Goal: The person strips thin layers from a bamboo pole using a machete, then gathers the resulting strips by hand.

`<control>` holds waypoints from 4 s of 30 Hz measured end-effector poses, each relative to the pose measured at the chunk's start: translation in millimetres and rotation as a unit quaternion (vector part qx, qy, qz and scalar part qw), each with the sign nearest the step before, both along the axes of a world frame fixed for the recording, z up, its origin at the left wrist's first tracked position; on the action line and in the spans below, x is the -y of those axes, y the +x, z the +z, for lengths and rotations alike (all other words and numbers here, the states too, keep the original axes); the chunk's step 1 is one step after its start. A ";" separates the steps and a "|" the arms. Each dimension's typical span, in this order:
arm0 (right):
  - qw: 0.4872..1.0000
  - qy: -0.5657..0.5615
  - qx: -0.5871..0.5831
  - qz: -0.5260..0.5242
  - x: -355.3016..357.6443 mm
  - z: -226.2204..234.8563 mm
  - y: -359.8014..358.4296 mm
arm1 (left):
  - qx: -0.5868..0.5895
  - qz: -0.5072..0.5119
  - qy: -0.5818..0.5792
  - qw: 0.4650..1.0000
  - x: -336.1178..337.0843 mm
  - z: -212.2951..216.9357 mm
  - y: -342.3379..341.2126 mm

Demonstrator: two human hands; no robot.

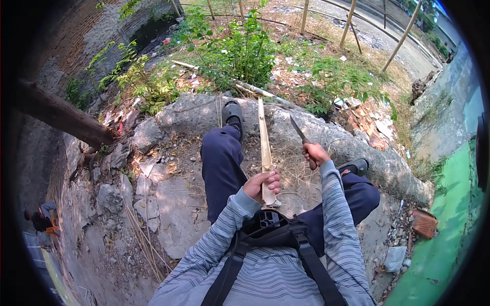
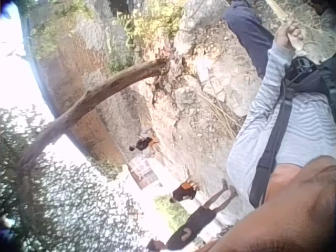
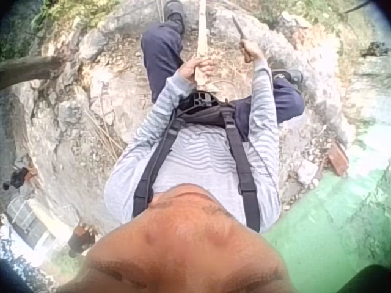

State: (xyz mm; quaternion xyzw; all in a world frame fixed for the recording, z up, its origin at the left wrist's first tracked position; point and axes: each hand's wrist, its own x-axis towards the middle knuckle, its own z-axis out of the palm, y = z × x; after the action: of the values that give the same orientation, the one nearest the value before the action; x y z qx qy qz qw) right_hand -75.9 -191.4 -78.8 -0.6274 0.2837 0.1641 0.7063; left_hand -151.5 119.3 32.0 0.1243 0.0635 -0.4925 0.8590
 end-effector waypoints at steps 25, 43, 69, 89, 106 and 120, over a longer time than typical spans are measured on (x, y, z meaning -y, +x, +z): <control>0.960 0.083 0.259 -0.065 -48.6 241.3 -108.4 | 0.180 -0.142 0.151 0.962 71.9 76.7 42.3; 0.933 0.037 0.341 -0.110 -77.3 255.9 -133.0 | 0.318 -0.202 0.217 0.901 73.6 56.3 44.7; 0.941 -0.056 0.317 -0.110 -24.5 257.5 -81.3 | 0.750 0.249 0.277 0.546 75.3 75.2 124.0; 0.937 0.347 -0.002 -0.047 -21.1 26.7 202.5 | 0.657 0.303 0.343 0.600 -8.7 85.4 37.4; 0.915 0.113 0.384 -0.049 1.1 315.6 -33.2 | 0.638 0.156 0.243 0.714 121.5 137.2 205.4; 0.907 0.007 0.420 -0.021 -43.9 353.0 -130.8 | 0.752 0.209 0.339 0.526 141.6 148.1 189.4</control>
State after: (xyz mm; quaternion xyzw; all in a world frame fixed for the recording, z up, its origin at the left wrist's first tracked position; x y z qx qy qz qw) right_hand -206.7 -147.5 274.3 -0.6272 -0.0267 -0.1276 0.7679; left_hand 37.8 -22.2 180.0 0.7137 -0.4193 0.0355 0.5599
